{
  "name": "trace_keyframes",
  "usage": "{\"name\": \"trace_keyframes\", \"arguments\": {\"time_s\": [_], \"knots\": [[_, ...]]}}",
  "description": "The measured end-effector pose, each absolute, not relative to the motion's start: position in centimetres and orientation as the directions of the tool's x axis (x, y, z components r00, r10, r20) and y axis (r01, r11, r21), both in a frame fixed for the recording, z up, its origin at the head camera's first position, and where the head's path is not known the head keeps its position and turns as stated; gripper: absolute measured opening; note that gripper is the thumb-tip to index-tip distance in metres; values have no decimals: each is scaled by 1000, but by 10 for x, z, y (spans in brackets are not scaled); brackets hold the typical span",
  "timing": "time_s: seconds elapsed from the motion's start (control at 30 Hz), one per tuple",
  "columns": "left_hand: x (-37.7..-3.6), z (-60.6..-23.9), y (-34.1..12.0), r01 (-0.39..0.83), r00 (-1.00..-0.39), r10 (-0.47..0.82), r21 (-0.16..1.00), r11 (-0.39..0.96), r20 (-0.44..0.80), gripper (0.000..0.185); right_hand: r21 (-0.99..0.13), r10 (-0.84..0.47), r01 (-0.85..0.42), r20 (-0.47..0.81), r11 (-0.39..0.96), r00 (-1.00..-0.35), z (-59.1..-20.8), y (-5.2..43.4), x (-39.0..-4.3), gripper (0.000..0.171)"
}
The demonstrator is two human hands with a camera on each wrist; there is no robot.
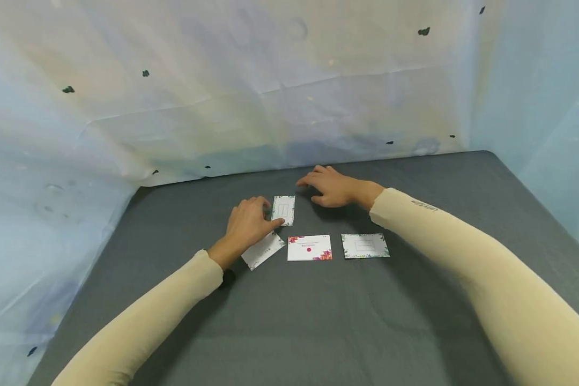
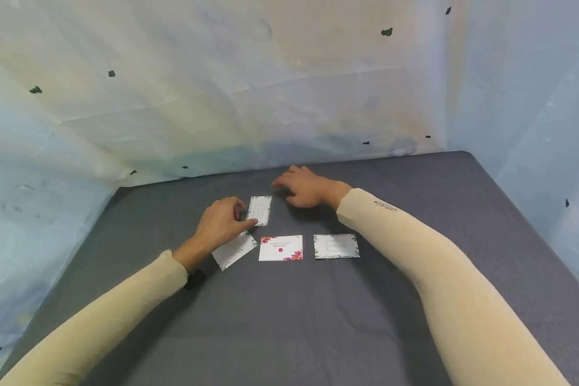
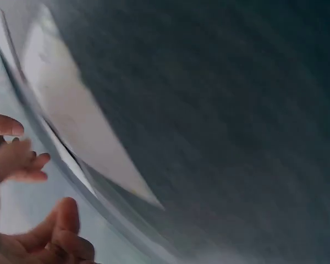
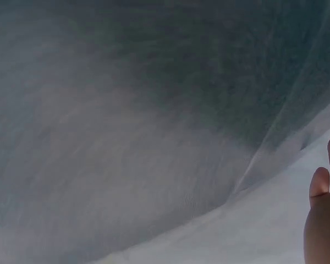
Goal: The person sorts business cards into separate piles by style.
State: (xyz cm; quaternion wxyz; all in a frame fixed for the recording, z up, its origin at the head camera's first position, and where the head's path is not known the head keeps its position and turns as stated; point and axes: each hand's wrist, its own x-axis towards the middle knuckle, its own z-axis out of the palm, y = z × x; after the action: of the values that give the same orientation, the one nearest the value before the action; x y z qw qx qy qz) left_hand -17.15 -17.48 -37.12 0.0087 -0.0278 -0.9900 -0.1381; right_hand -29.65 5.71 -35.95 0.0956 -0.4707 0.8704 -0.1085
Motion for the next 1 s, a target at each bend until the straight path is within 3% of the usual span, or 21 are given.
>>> {"name": "trace_keyframes", "arguments": {"time_s": [0.17, 0.57, 0.7, 1.0], "knots": [[-171, -374, -179, 69, -998, 68, 136, 988, 16, 63, -304, -817, -769, -63, 563, -573, -368, 39, -302, 59], [-176, -384, -169, 82, -997, 82, 1, 997, 8, 78, -388, -830, -757, -38, 526, -557, -384, 25, -300, 56], [-179, -384, -167, 101, -995, 101, -2, 995, 4, 79, -403, -823, -746, -31, 530, -567, -386, 27, -301, 54], [-180, -382, -164, 81, -997, 82, 52, 995, -13, 63, -385, -819, -750, -26, 537, -573, -384, 28, -302, 52]]}}
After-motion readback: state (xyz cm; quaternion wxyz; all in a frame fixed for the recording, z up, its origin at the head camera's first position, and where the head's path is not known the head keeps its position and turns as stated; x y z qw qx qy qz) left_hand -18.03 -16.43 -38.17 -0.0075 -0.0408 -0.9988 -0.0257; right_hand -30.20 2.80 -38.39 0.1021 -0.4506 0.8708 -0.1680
